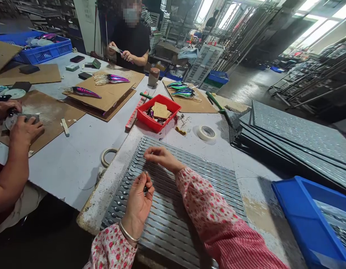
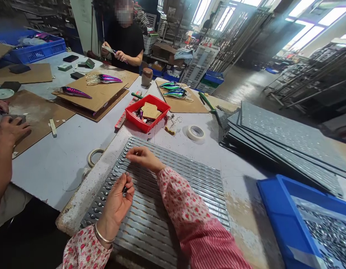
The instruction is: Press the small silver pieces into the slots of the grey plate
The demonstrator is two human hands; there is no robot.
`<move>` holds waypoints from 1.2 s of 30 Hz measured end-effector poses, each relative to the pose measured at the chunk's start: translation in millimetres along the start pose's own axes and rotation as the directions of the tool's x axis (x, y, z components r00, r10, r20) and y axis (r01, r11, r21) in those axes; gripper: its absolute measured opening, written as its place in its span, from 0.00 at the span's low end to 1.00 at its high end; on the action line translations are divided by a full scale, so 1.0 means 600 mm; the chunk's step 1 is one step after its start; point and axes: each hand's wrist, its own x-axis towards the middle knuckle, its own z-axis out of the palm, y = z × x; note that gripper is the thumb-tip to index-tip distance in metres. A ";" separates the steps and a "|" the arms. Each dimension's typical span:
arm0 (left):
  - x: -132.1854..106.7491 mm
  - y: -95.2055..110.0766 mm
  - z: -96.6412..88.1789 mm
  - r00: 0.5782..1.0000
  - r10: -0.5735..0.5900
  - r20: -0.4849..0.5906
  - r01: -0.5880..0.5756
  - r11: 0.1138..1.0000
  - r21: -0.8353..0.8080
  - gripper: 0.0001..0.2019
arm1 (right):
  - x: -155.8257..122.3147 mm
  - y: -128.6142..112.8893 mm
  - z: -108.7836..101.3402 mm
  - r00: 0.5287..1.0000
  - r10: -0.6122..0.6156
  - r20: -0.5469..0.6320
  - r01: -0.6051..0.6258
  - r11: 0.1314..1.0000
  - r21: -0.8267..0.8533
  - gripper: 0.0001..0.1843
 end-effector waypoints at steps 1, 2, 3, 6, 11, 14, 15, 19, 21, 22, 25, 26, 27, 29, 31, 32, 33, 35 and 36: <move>0.000 0.000 0.001 1.000 0.004 0.003 -0.004 1.000 -0.003 0.09 | -0.018 -0.008 0.001 0.991 -0.043 0.125 0.037 0.998 0.048 0.13; -0.001 0.000 0.003 1.000 0.011 0.004 -0.011 1.000 -0.007 0.09 | -0.034 -0.015 0.003 0.977 -0.081 0.199 0.068 0.995 0.074 0.13; -0.001 0.001 0.004 1.000 0.016 0.004 -0.016 1.000 -0.011 0.09 | -0.048 -0.021 0.006 0.968 -0.108 0.226 0.090 0.992 0.088 0.13; -0.002 0.003 0.007 1.000 0.020 -0.003 -0.021 0.999 -0.026 0.08 | -0.066 -0.025 0.020 0.976 -0.076 0.203 0.041 0.985 0.170 0.14; -0.003 0.008 0.006 0.997 -0.032 -0.068 0.031 0.999 -0.016 0.07 | -0.016 0.003 0.005 0.996 0.033 -0.087 -0.012 0.972 0.234 0.14; -0.004 0.009 0.001 0.997 -0.057 -0.050 0.057 0.998 0.006 0.09 | 0.043 0.029 -0.025 0.945 0.059 -0.323 -0.078 0.996 -0.049 0.11; -0.004 0.008 0.000 0.997 -0.056 -0.049 0.057 0.998 0.013 0.07 | 0.061 0.037 -0.034 0.933 0.064 -0.355 -0.113 0.986 -0.120 0.10; -0.003 0.004 -0.004 0.998 -0.055 -0.043 0.057 0.997 0.043 0.03 | 0.110 0.061 -0.047 0.913 0.061 -0.404 -0.177 0.950 -0.258 0.05; -0.003 0.002 -0.005 0.999 -0.042 -0.023 0.044 0.996 0.074 0.06 | 0.121 0.065 -0.044 0.907 0.050 -0.418 -0.200 0.925 -0.323 0.04; -0.003 0.002 -0.006 0.999 -0.035 -0.016 0.036 0.996 0.086 0.07 | 0.125 0.065 -0.043 0.906 0.047 -0.420 -0.210 0.912 -0.351 0.03; -0.003 0.003 -0.006 0.999 -0.031 -0.012 0.032 0.997 0.074 0.08 | 0.131 0.064 -0.039 0.904 0.050 -0.424 -0.240 0.880 -0.409 0.02; -0.002 0.004 -0.006 0.999 -0.039 -0.011 0.040 0.998 0.054 0.07 | 0.132 0.064 -0.039 0.903 0.052 -0.426 -0.249 0.873 -0.420 0.02; -0.002 0.004 -0.007 0.999 -0.052 -0.009 0.052 0.998 0.033 0.06 | 0.133 0.063 -0.039 0.902 0.054 -0.428 -0.255 0.867 -0.428 0.02; -0.001 0.006 -0.007 0.998 -0.067 -0.006 0.067 0.998 0.009 0.07 | 0.136 0.064 -0.039 0.900 0.058 -0.433 -0.264 0.862 -0.433 0.02; 0.000 0.006 -0.007 0.998 -0.062 -0.014 0.062 0.998 0.018 0.09 | 0.137 0.065 -0.038 0.894 0.057 -0.445 -0.268 0.863 -0.427 0.02; 0.000 0.005 -0.008 0.998 -0.053 -0.022 0.054 0.998 0.028 0.09 | 0.137 0.065 -0.037 0.890 0.055 -0.453 -0.268 0.867 -0.421 0.02; 0.000 0.005 -0.007 0.998 -0.047 -0.031 0.048 0.998 0.037 0.08 | 0.136 0.064 -0.035 0.886 0.052 -0.461 -0.265 0.872 -0.412 0.02; -0.002 0.004 -0.006 0.998 -0.041 -0.044 0.043 0.998 0.044 0.05 | 0.128 0.058 -0.032 0.875 0.040 -0.482 -0.255 0.885 -0.389 0.02; -0.004 0.005 -0.005 0.998 -0.042 -0.045 0.044 0.998 0.044 0.04 | 0.118 0.052 -0.029 0.868 0.032 -0.495 -0.249 0.891 -0.379 0.03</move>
